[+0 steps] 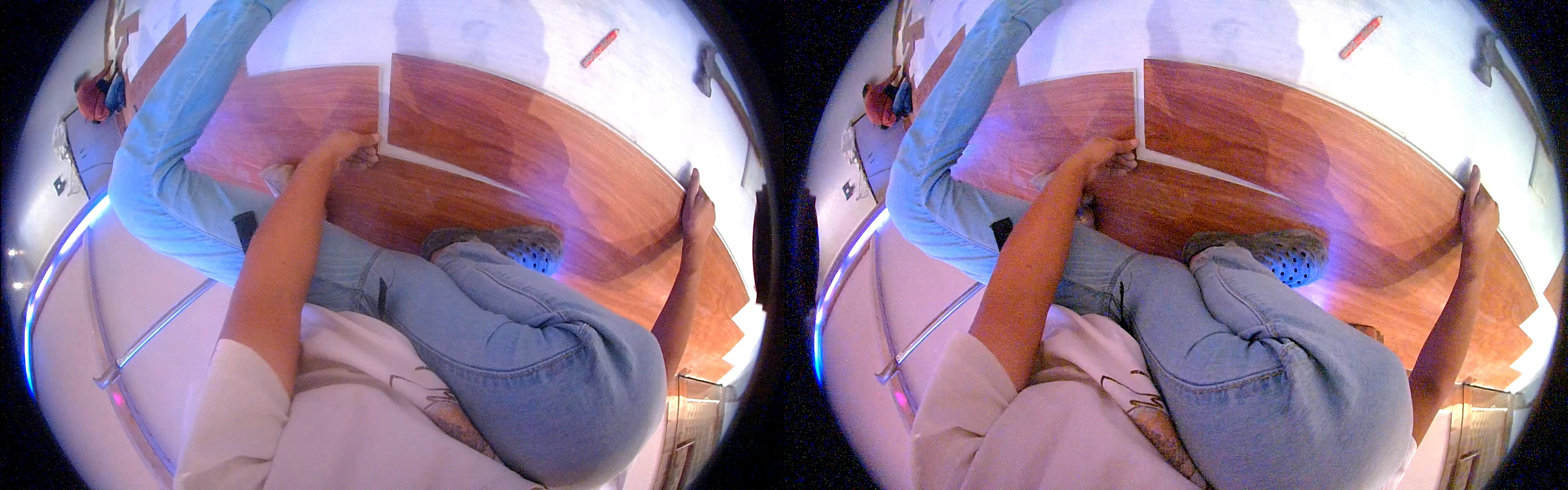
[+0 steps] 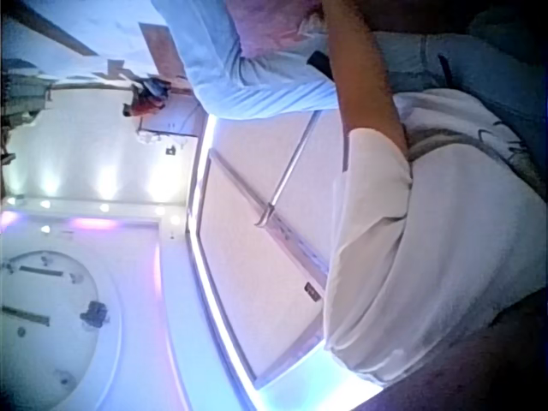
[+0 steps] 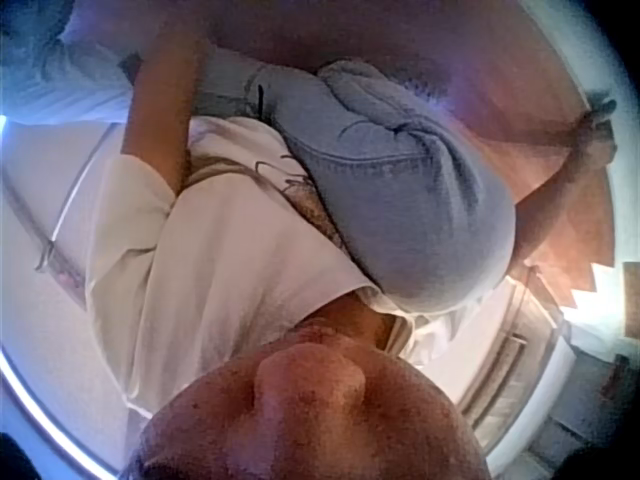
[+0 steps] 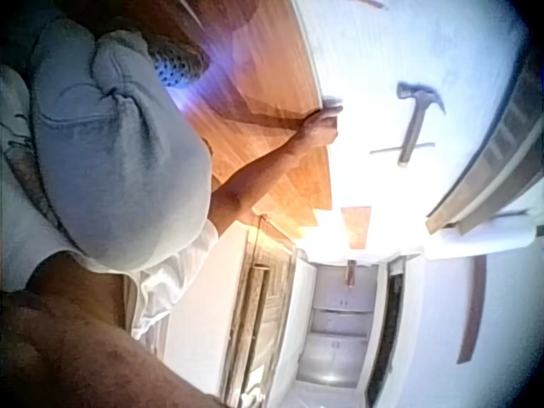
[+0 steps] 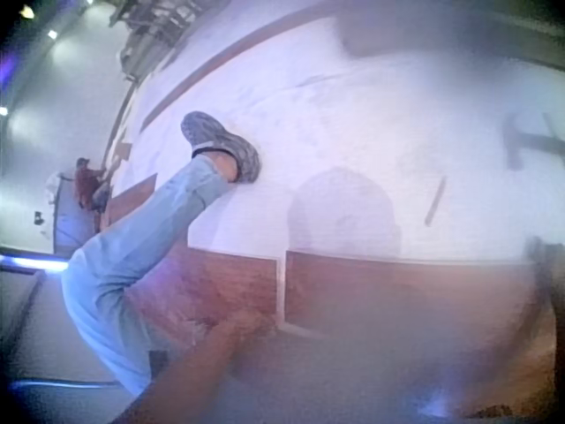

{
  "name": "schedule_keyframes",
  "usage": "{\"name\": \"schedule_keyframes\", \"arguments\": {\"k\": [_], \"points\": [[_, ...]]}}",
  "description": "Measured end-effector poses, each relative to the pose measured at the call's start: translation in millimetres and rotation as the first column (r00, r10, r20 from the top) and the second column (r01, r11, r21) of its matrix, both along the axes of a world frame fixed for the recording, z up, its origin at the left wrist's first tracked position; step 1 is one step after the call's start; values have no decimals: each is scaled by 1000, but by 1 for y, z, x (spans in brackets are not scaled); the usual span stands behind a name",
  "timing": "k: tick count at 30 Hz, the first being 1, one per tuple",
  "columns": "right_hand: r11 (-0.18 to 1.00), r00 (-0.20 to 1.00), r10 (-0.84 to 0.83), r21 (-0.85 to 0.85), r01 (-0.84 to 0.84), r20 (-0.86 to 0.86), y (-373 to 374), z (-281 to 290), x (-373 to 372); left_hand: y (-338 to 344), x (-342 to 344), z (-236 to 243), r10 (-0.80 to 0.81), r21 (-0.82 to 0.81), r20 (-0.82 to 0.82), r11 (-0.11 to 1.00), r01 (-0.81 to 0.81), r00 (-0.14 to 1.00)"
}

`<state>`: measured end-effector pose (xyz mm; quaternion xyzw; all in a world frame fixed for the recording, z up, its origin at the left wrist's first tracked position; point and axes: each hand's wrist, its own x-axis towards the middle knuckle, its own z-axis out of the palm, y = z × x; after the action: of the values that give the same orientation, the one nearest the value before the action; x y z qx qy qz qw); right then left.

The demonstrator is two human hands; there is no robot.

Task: The person installs wood flooring by positioning planks on the subfloor, marking them with a pencil, and using a hammer and tapping block to join them together.

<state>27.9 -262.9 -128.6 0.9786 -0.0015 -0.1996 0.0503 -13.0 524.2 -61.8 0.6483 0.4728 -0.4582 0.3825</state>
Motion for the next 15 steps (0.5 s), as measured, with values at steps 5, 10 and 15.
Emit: {"name": "schedule_keyframes", "arguments": {"k": [5, 10, 15], "points": [[982, 982, -188, -4, 188, -16, 8, 7, 4, -11, 16, 8, -466, 44, -109, 880, 473, 878], [998, 998, -63, -30, 64, 15, 12, 9, 1, -5, 12, 3, -319, 20, -77, 947, 321, 945], [999, 1000, 11, -41, -11, 13, 4, 6, 0, 3, 7, -5, -164, -15, -47, 986, 163, 985]]}}
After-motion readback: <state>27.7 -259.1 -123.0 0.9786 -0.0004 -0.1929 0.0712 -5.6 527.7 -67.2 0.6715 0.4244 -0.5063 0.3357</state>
